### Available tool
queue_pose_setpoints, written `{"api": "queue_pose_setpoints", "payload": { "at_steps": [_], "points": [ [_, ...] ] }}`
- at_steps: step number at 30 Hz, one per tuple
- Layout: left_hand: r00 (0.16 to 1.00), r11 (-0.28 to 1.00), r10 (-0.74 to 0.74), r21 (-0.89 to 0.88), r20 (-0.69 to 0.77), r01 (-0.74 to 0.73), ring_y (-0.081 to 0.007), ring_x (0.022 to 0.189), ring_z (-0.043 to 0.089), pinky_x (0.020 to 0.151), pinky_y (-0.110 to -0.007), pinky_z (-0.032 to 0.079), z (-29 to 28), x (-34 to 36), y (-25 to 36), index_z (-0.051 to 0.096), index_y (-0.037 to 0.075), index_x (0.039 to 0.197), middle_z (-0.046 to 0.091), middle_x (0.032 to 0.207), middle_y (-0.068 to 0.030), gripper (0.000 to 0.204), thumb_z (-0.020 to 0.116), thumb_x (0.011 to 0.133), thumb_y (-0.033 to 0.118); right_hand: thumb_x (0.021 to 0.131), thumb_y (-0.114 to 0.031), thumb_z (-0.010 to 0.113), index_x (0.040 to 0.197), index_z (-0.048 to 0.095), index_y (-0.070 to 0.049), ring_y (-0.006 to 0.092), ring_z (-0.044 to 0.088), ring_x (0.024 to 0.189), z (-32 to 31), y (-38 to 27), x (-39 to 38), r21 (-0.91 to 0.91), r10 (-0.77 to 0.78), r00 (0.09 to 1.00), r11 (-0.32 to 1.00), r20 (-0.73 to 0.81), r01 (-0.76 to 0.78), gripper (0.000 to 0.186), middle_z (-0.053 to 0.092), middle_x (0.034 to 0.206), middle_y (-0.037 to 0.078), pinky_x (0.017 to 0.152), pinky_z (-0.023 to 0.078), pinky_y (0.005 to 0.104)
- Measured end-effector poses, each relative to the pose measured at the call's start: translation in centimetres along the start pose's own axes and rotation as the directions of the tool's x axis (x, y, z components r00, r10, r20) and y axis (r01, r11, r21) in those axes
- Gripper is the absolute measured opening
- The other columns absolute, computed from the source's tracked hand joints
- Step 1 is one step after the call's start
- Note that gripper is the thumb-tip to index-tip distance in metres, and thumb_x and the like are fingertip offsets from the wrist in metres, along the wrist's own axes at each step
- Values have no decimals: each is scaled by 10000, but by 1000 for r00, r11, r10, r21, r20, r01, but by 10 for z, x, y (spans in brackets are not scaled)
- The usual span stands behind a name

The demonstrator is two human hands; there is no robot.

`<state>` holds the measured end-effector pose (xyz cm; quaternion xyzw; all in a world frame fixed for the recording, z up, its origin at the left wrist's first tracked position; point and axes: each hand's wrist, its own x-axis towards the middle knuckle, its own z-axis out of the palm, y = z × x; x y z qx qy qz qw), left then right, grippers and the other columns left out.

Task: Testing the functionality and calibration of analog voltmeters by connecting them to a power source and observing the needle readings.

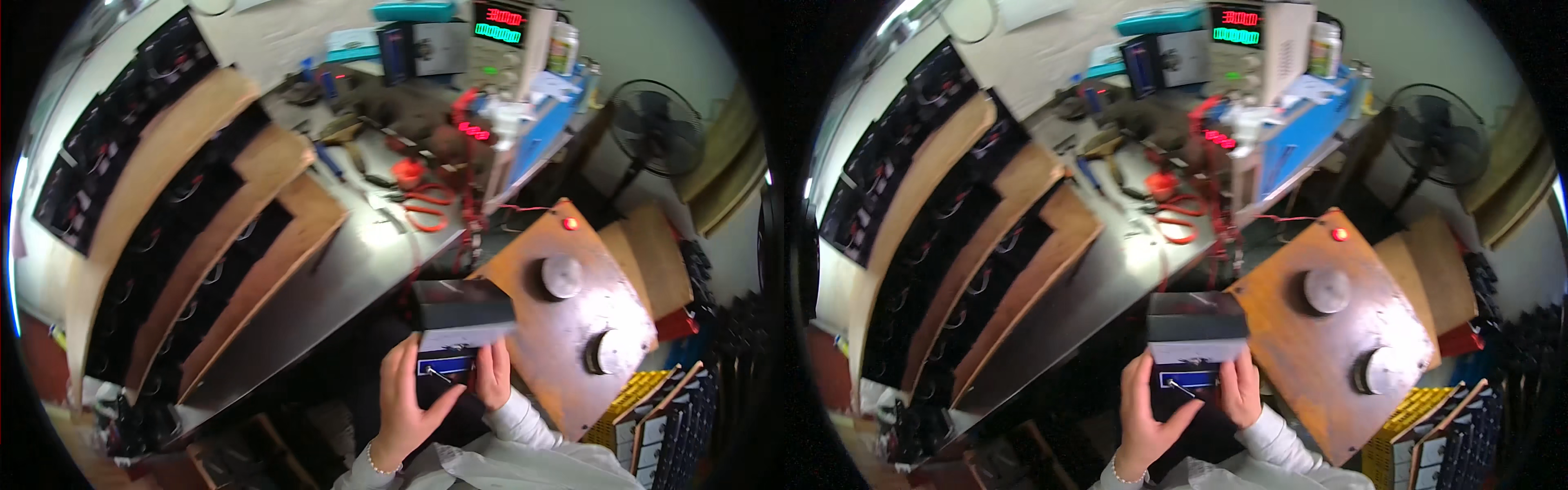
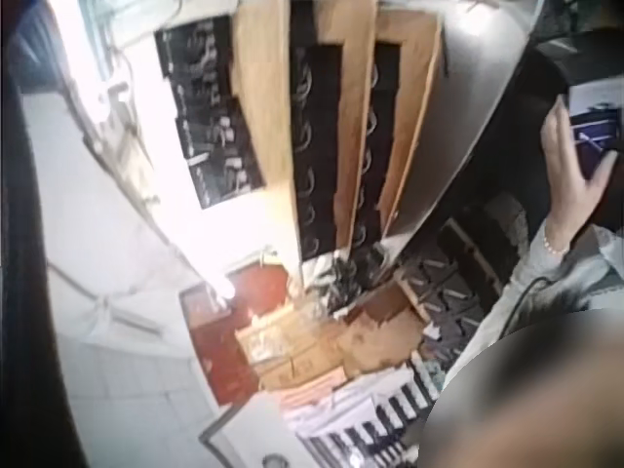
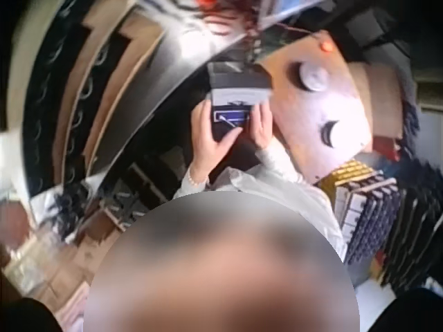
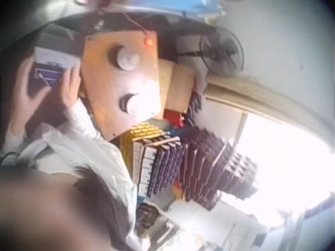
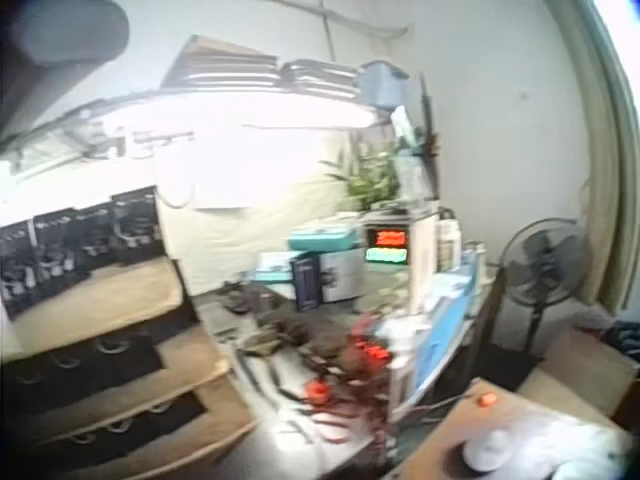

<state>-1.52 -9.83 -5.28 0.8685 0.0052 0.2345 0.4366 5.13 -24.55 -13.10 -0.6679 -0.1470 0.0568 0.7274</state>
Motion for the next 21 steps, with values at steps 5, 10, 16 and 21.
{"api": "queue_pose_setpoints", "payload": {
  "at_steps": [5,10,16,21],
  "points": [
    [923,949,-172,194,-344,249,-387,1241,526,1044,-451,428,-81,-11,-51,338,-14,1503,465,1413,-243,871,822,786,91,1069,-189,443,1558,342,-100,108,647,779,85,-11,77,47,-274,852,958,446,284,507,649,1194,72,735,544,251],
    [945,907,-321,-310,-68,286,-259,1274,521,1059,-389,440,-138,15,-91,133,129,1590,471,1428,-188,1100,809,741,-45,1077,-238,468,1542,388,-136,58,540,625,122,-40,69,117,301,737,882,605,-456,483,613,946,15,574,508,219],
    [961,962,-228,-186,-156,198,-263,1253,540,999,-374,500,-137,11,-110,275,65,1534,424,1448,-190,944,816,765,-22,1036,-165,558,1398,560,-41,48,567,676,101,-28,49,-8,195,923,979,332,-204,383,646,804,-3,654,494,222],
    [951,903,-270,-381,-152,196,-247,1245,554,997,-377,513,-132,17,-101,192,90,1558,438,1416,-179,974,771,789,-62,939,-110,657,1283,645,-39,207,618,806,98,-39,50,-290,-53,957,947,285,139,351,614,901,104,697,512,284]
  ]
}}
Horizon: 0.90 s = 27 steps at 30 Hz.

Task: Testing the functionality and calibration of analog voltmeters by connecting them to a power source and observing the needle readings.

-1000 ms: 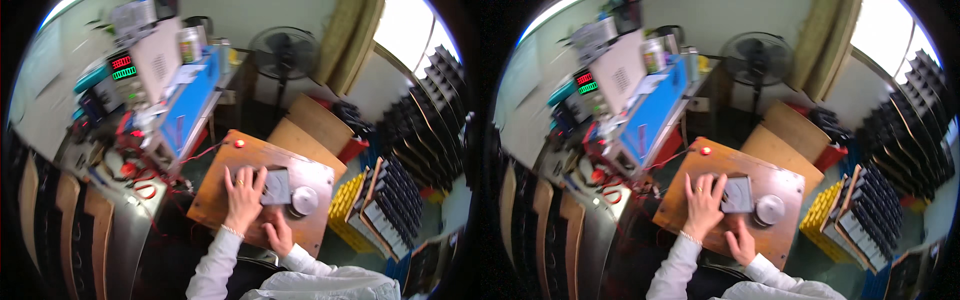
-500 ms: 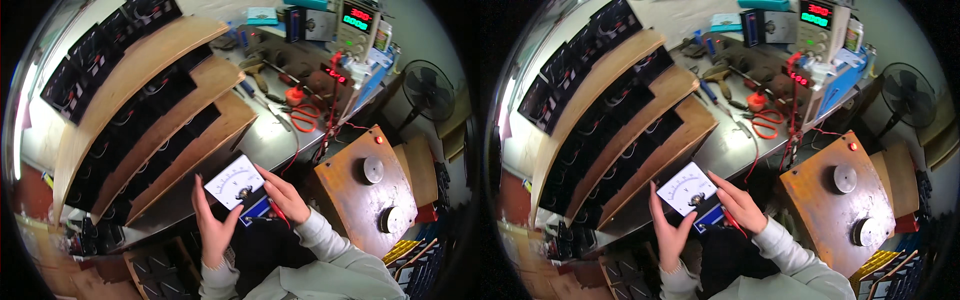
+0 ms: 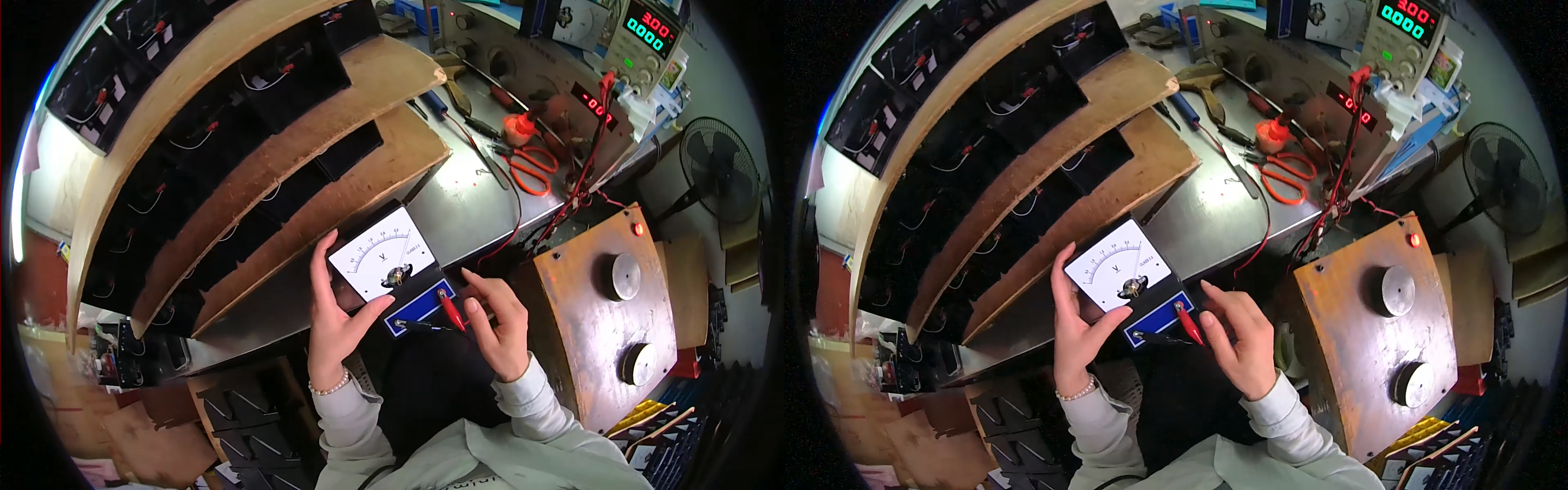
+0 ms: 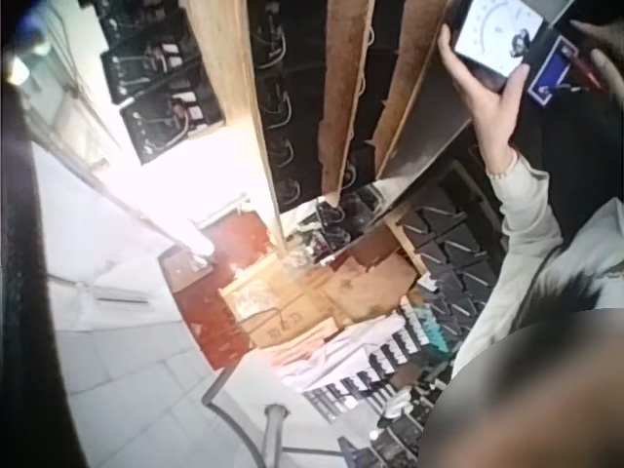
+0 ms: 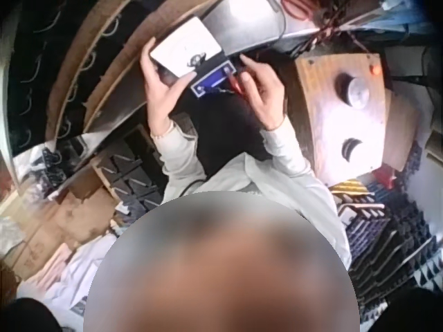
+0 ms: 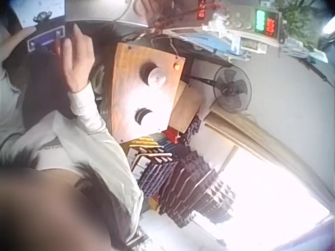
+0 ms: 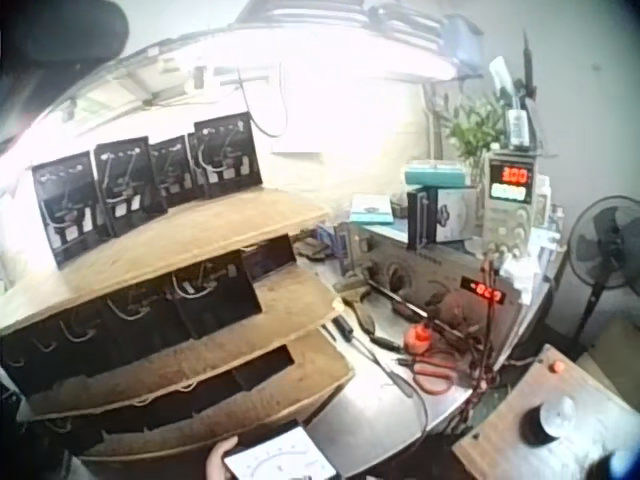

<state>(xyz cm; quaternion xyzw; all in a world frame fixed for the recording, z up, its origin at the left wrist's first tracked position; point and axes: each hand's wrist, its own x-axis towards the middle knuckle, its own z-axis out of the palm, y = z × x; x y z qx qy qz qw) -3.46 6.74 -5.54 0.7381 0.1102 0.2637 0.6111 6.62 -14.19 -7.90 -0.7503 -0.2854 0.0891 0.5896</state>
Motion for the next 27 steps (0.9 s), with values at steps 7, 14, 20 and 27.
{"api": "queue_pose_setpoints", "payload": {
  "at_steps": [7,14,20,27],
  "points": [
    [999,997,-5,73,40,3,-251,1236,563,1010,-380,502,-2,3,8,152,129,1571,447,1411,-179,1003,753,797,-80,772,-105,796,1229,663,-46,304,584,1015,9,-15,-7,-123,-222,972,970,-80,212,480,598,1145,137,861,500,374],
    [999,985,-21,170,36,14,-288,1258,533,1048,-423,463,19,-3,19,237,104,1554,463,1425,-163,978,795,764,-38,708,-275,871,1393,475,40,421,541,1196,4,-30,-9,-225,-226,973,951,-36,213,852,537,1313,244,1023,460,463],
    [893,631,444,735,-78,-249,-405,1252,541,1063,-510,417,94,-69,42,490,-35,1422,544,1374,-235,777,843,814,294,652,-343,821,1514,257,63,413,462,1300,-4,7,-40,-142,-190,982,972,-20,185,1107,372,1509,266,1044,403,478],
    [927,961,25,247,374,-126,-340,1245,569,1050,-414,471,135,-84,23,285,-8,1538,558,1368,-229,810,738,866,18,544,-346,874,1406,414,34,398,550,1088,-209,58,-149,-661,-129,708,503,-695,-557,1048,546,1217,213,950,441,483]
  ]
}}
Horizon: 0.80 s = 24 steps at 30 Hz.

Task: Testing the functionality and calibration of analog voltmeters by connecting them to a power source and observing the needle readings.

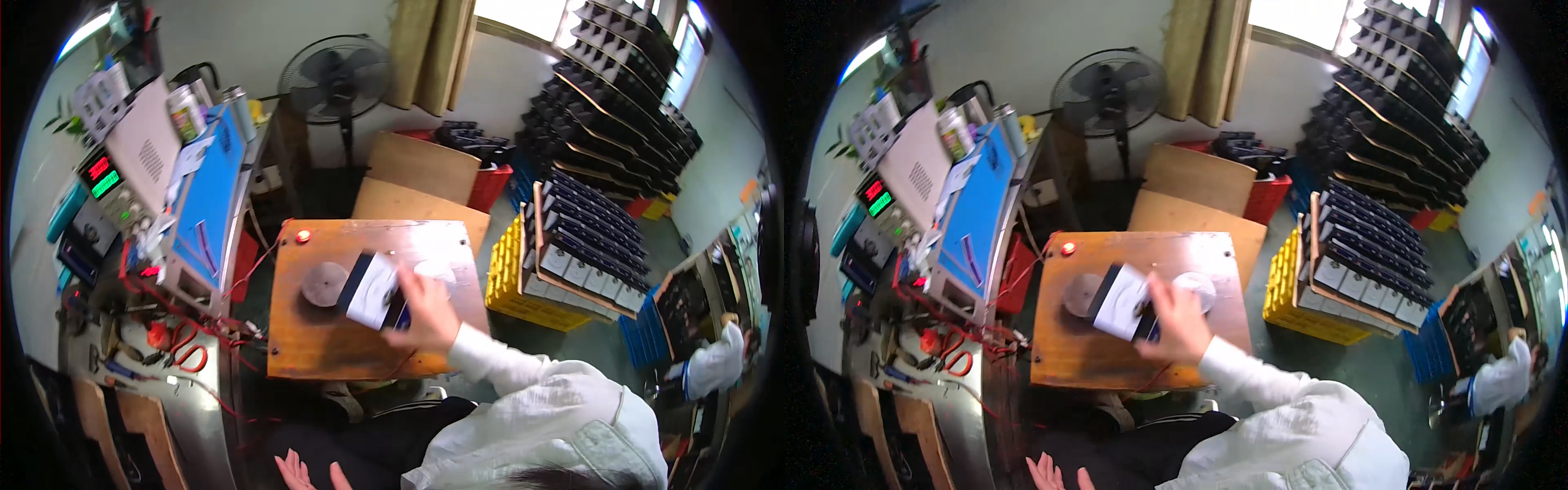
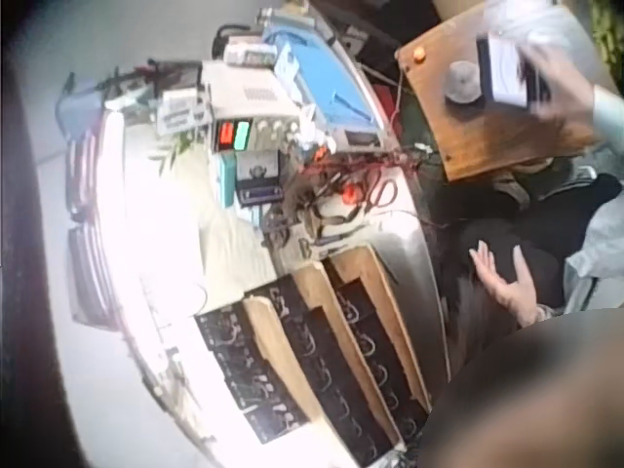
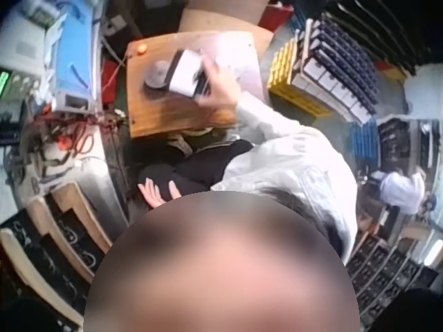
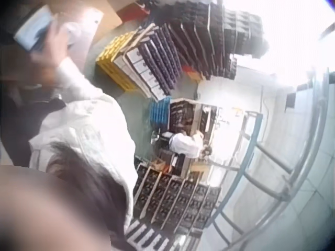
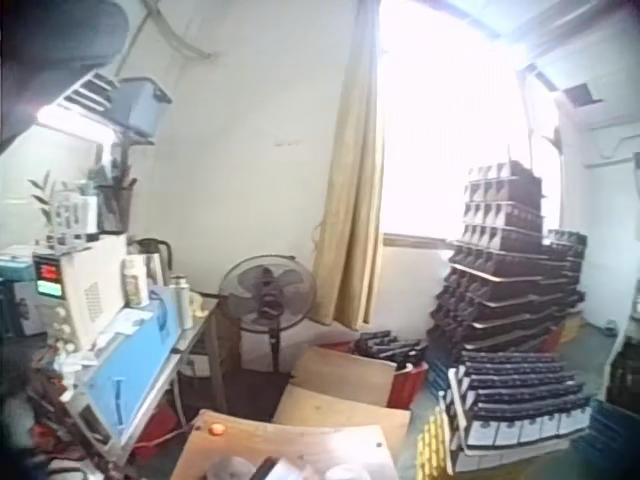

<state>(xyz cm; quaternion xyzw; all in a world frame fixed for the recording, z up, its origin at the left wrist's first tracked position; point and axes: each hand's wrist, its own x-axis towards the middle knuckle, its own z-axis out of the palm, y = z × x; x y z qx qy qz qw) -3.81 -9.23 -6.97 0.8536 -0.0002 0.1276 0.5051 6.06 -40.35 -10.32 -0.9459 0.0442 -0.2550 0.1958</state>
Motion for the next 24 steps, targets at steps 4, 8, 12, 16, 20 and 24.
{"api": "queue_pose_setpoints", "payload": {
  "at_steps": [4,8,12,16,20,24],
  "points": [
    [999,1000,9,-29,32,-8,-306,1137,627,998,-392,502,-11,11,-17,387,-26,1475,629,1262,-221,625,675,921,10,533,-401,881,1416,431,11,362,548,1144,-20,73,16,-338,149,978,922,-146,-191,1074,540,1236,192,977,430,468],
    [976,980,149,156,-161,-124,-280,991,682,933,-342,529,-20,18,2,565,-79,1308,701,1094,-198,391,654,932,-14,528,-426,886,1415,431,21,363,542,1166,-15,84,13,-316,242,964,911,-113,-266,1092,532,1271,196,973,438,476],
    [939,981,63,195,-337,4,-256,968,684,926,-342,534,-48,-12,-27,605,-93,1235,710,1067,-182,311,654,940,-7,584,-410,876,1450,353,80,391,561,1148,13,49,16,-164,134,989,976,-63,-143,1124,554,1256,234,972,464,467],
    [896,991,12,123,-445,48,-272,978,688,928,-356,553,-57,-26,-16,646,-86,1137,707,1071,-176,202,639,940,-41,600,-353,896,1504,214,123,429,592,1099,30,-78,-8,451,-144,965,892,218,31,1228,573,1242,259,943,487,436],
    [950,933,50,354,-307,66,-385,1424,366,1169,-527,267,-78,-18,-10,212,4,1561,322,1575,-231,934,764,817,124,594,-296,891,1490,267,114,417,564,1183,25,-209,-39,649,-571,798,684,194,332,1166,545,1299,277,987,440,468],
    [880,975,-147,82,-451,205,-436,1439,323,1192,-566,186,-109,1,-38,169,16,1577,323,1570,-249,1012,801,801,162,655,-315,837,1491,283,110,433,522,1245,34,-293,-62,588,-663,687,694,297,416,1089,496,1356,333,958,433,477]
  ]
}}
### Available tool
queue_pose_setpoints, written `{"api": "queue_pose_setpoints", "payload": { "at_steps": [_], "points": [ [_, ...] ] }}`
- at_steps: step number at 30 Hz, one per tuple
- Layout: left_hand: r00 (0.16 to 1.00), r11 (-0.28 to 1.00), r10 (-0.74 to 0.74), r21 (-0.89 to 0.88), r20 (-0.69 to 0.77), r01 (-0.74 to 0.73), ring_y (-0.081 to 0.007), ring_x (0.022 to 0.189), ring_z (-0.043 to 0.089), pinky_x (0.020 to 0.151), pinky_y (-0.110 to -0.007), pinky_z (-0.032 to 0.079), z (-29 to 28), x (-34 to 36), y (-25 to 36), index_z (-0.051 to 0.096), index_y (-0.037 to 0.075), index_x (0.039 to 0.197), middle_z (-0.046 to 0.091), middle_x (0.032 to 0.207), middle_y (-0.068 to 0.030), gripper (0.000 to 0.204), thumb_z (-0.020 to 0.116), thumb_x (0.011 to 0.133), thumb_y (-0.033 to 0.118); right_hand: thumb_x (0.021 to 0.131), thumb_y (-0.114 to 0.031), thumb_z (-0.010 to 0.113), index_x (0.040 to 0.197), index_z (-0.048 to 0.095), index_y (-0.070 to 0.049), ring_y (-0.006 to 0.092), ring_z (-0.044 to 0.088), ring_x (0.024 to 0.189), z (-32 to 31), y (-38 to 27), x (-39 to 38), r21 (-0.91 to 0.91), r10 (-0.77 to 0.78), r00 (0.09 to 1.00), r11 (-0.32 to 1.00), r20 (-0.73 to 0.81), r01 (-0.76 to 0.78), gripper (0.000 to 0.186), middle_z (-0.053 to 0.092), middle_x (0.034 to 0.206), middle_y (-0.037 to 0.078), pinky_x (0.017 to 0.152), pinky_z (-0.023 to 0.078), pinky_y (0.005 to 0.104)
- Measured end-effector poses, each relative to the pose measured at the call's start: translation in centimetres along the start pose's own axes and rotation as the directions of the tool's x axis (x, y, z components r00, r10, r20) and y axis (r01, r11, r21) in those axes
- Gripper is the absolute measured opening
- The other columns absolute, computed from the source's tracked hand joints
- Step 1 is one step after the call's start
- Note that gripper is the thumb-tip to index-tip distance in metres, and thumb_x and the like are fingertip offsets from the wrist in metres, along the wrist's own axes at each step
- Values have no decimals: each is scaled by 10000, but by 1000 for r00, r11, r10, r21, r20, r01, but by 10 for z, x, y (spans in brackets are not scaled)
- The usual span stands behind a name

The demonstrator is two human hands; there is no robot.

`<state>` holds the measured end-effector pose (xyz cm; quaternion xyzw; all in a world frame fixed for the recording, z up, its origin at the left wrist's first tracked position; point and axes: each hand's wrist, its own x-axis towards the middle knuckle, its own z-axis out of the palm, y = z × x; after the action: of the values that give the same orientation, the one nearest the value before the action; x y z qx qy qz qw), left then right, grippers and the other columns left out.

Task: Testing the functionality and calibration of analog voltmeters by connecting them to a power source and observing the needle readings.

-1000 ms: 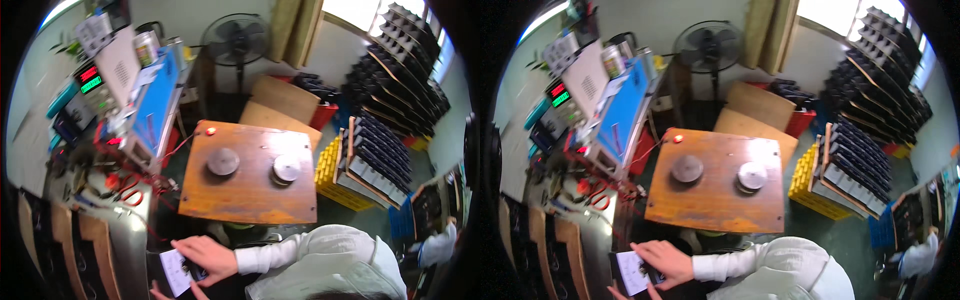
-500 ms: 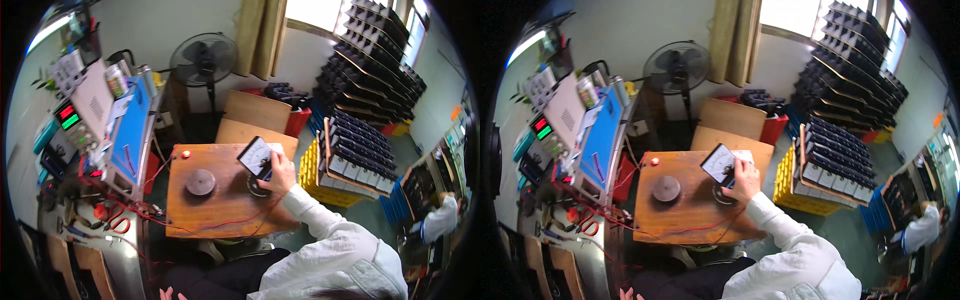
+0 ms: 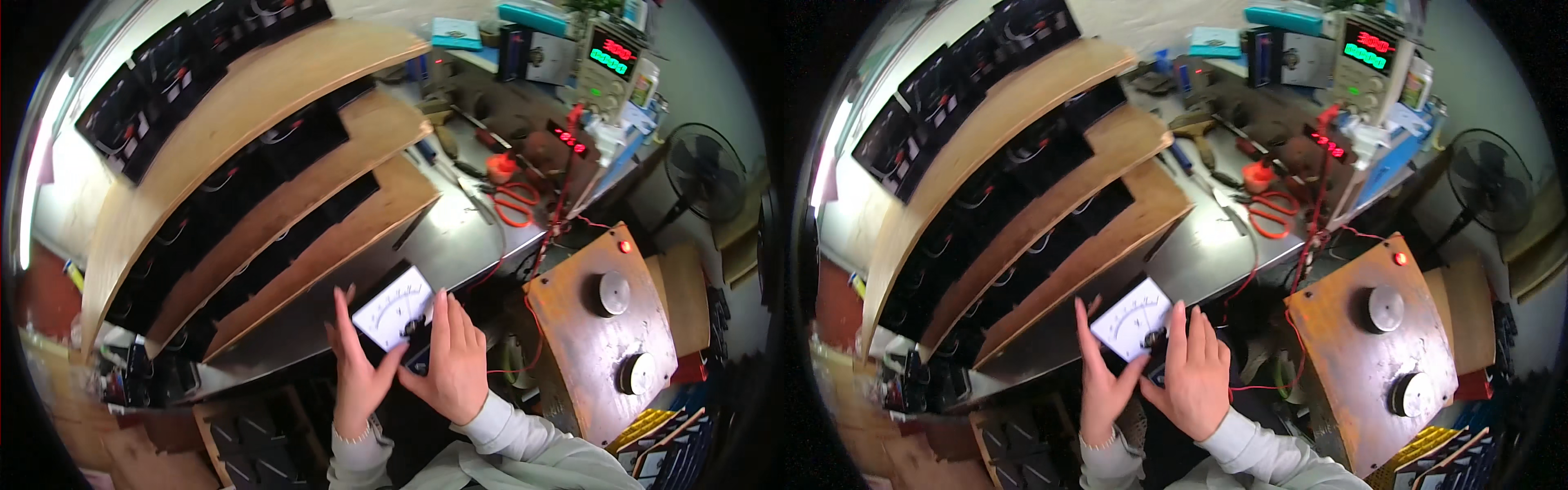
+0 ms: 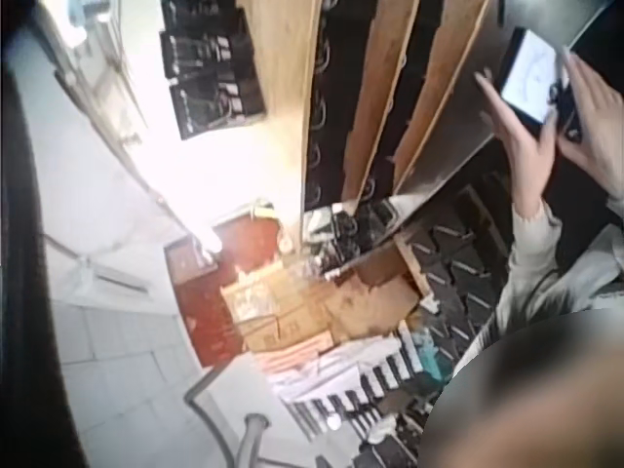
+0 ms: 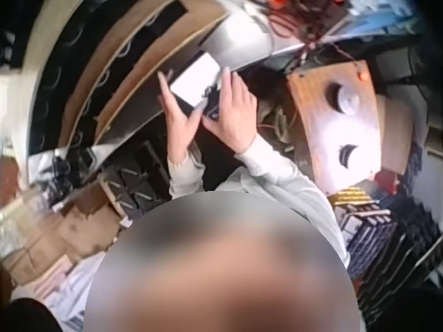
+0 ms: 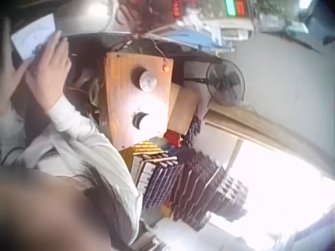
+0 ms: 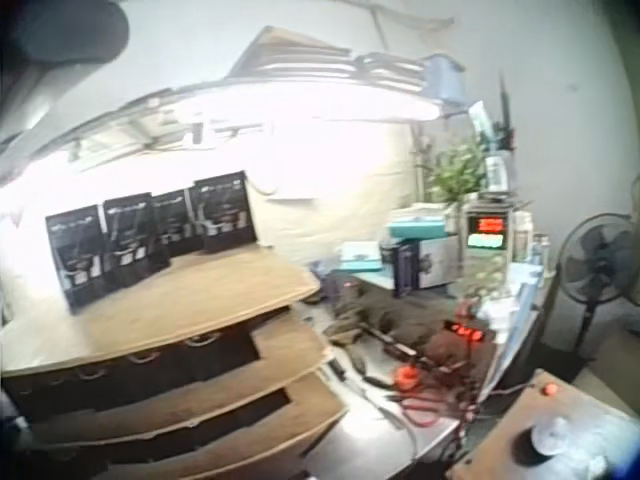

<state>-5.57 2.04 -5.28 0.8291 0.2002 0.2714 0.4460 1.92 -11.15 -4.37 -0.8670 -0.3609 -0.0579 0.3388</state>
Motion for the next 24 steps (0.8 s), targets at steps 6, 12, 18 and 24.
{"api": "queue_pose_setpoints", "payload": {
  "at_steps": [6,12,18,24],
  "points": [
    [994,972,44,-235,103,-19,-298,1302,480,1015,-386,497,-21,33,-25,239,108,1569,364,1426,-212,962,807,794,46,727,-199,854,1457,347,100,431,583,1157,-1,20,4,256,-75,997,964,-3,73,938,540,1342,299,947,483,462],
    [994,990,97,-103,54,-91,-318,1325,443,1022,-401,530,-11,38,-32,210,85,1566,233,1496,-213,939,781,819,73,783,-25,817,1280,610,-10,291,685,1020,-3,47,-12,419,104,992,906,-76,-63,539,638,1188,196,858,556,353],
    [996,957,17,-290,85,8,-306,1319,461,1002,-386,550,-11,39,-29,186,85,1570,216,1496,-212,937,761,831,45,812,-2,808,1134,634,9,165,721,776,-3,47,-14,627,267,964,751,1,-208,366,702,976,124,688,579,271],
    [997,996,50,-71,60,-46,-337,1354,396,1080,-465,424,-11,33,-29,206,83,1572,286,1493,-242,1021,838,772,124,853,12,767,1090,647,25,120,696,734,-4,44,-19,647,277,959,722,56,-246,265,714,868,82,664,557,247]
  ]
}}
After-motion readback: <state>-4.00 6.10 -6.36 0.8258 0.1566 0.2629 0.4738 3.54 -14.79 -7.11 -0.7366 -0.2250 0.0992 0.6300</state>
